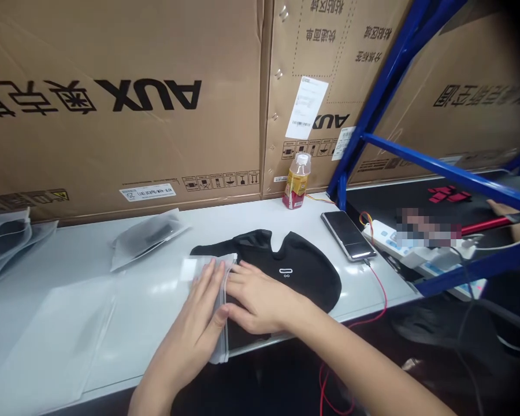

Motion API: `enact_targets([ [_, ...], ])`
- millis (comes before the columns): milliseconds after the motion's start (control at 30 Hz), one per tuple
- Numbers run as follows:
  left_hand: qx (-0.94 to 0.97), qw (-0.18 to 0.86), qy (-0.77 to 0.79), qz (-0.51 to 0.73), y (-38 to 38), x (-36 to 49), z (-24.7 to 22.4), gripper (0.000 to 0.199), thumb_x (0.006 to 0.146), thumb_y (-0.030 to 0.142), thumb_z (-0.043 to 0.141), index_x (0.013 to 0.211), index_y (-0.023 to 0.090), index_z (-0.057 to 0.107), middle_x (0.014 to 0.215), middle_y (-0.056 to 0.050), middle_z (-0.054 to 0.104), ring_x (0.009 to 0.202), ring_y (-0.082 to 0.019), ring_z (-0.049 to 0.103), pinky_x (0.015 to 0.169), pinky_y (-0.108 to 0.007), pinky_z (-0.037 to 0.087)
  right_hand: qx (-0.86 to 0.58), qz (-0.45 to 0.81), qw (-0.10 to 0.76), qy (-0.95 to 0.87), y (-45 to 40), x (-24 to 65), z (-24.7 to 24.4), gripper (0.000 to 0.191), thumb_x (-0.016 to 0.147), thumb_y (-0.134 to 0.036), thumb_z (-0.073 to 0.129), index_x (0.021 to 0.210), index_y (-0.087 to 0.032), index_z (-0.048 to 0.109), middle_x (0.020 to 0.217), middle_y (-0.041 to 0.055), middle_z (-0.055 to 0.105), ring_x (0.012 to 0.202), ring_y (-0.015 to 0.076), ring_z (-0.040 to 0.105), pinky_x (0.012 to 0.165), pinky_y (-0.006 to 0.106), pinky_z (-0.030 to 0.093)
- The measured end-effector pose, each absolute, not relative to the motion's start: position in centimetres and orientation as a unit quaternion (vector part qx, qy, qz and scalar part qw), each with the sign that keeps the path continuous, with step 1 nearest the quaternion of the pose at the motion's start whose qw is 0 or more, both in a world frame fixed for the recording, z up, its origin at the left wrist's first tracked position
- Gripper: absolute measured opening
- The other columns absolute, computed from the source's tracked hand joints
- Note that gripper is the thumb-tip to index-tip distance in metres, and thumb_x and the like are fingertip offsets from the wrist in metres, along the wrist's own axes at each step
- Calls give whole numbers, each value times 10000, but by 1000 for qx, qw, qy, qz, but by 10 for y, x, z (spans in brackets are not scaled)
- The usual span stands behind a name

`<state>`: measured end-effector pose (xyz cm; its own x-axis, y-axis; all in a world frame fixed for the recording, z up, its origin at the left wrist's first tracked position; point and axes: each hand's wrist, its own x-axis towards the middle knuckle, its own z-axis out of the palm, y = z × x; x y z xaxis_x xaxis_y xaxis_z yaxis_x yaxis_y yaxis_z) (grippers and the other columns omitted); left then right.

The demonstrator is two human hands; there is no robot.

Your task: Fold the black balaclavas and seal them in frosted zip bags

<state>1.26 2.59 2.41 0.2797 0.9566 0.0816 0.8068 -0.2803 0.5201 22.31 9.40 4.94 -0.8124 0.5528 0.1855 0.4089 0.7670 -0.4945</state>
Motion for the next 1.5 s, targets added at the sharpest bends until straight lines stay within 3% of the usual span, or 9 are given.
enact_targets([
  [100, 787, 168, 566, 177, 25, 11, 23, 670, 1109, 487, 343, 1701, 386, 46, 1781, -22, 135, 1634, -312, 156, 1287, -637, 224, -295, 190, 158, -923, 87, 229, 59, 363, 1061, -344, 550, 1360, -157, 640, 1461, 122, 662, 1503, 323, 456, 1287, 583, 259],
  [233, 783, 135, 587, 156, 22, 5, 17, 678, 1110, 478, 341, 1704, 363, 34, 1770, -40, 174, 1626, -332, 162, 1268, -660, 263, -256, 193, 165, -933, 78, 257, 65, 478, 1067, -424, 562, 1492, -206, 573, 1548, 72, 603, 1586, 284, 332, 1313, 518, 219],
  [367, 788, 122, 589, 128, 24, 2, 12, 646, 1118, 480, 315, 1704, 346, 80, 1769, -50, 157, 1624, -333, 158, 1261, -665, 269, -184, 207, 124, -953, 76, 263, 52, 728, 999, -535, 638, 1564, -105, 475, 1569, 146, 569, 1589, 324, 315, 1320, 510, 205],
  [633, 794, 98, 583, 143, 22, 7, 9, 670, 1108, 501, 339, 1704, 356, 69, 1777, -54, 88, 1616, -357, 171, 1246, -642, 321, -392, 222, 165, -877, 59, 209, 42, 586, 1019, -272, 532, 1556, -46, 468, 1572, 205, 543, 1571, 364, 341, 1314, 555, 233],
  [767, 792, 84, 588, 143, 18, -3, 17, 722, 1079, 529, 424, 1704, 349, 111, 1772, -52, 169, 1611, -364, 223, 1239, -658, 334, -242, 332, 173, -895, 69, 232, 56, 588, 989, -338, 654, 1536, -163, 528, 1559, 120, 583, 1604, 303, 287, 1335, 537, 169],
  [833, 793, 67, 588, 144, 15, -8, 23, 678, 1071, 513, 448, 1689, 362, 213, 1753, -34, 264, 1600, -359, 282, 1236, -668, 341, -181, 380, 155, -894, 79, 255, 62, 618, 975, -352, 707, 1555, -242, 524, 1632, 76, 503, 1596, 260, 312, 1322, 468, 242],
  [1000, 792, 48, 586, 162, 10, 2, 26, 563, 1045, 404, 478, 1599, 300, 471, 1645, -30, 489, 1531, -334, 445, 1211, -582, 451, -209, 286, 105, -929, 90, 276, 59, 726, 901, -226, 737, 1583, -189, 491, 1618, 87, 517, 1595, 312, 306, 1323, 508, 227],
  [1267, 791, 113, 583, 145, 9, 13, 23, 795, 914, 207, 494, 1678, 293, 292, 1724, -6, 311, 1593, -346, 284, 1221, -598, 417, -169, 152, 142, -963, 82, 246, 43, 549, 1002, -229, 547, 1534, -98, 515, 1546, 123, 597, 1519, 335, 437, 1236, 486, 380],
  [1500, 739, 56, 626, 242, 12, 15, 35, 446, 1032, 428, 471, 1326, 241, 749, 1436, -54, 688, 1391, -316, 603, 1088, -464, 585, -160, 123, 160, -966, 74, 248, 35, 663, 938, -225, 593, 1558, -44, 442, 1582, 185, 540, 1486, 352, 463, 1230, 493, 379],
])
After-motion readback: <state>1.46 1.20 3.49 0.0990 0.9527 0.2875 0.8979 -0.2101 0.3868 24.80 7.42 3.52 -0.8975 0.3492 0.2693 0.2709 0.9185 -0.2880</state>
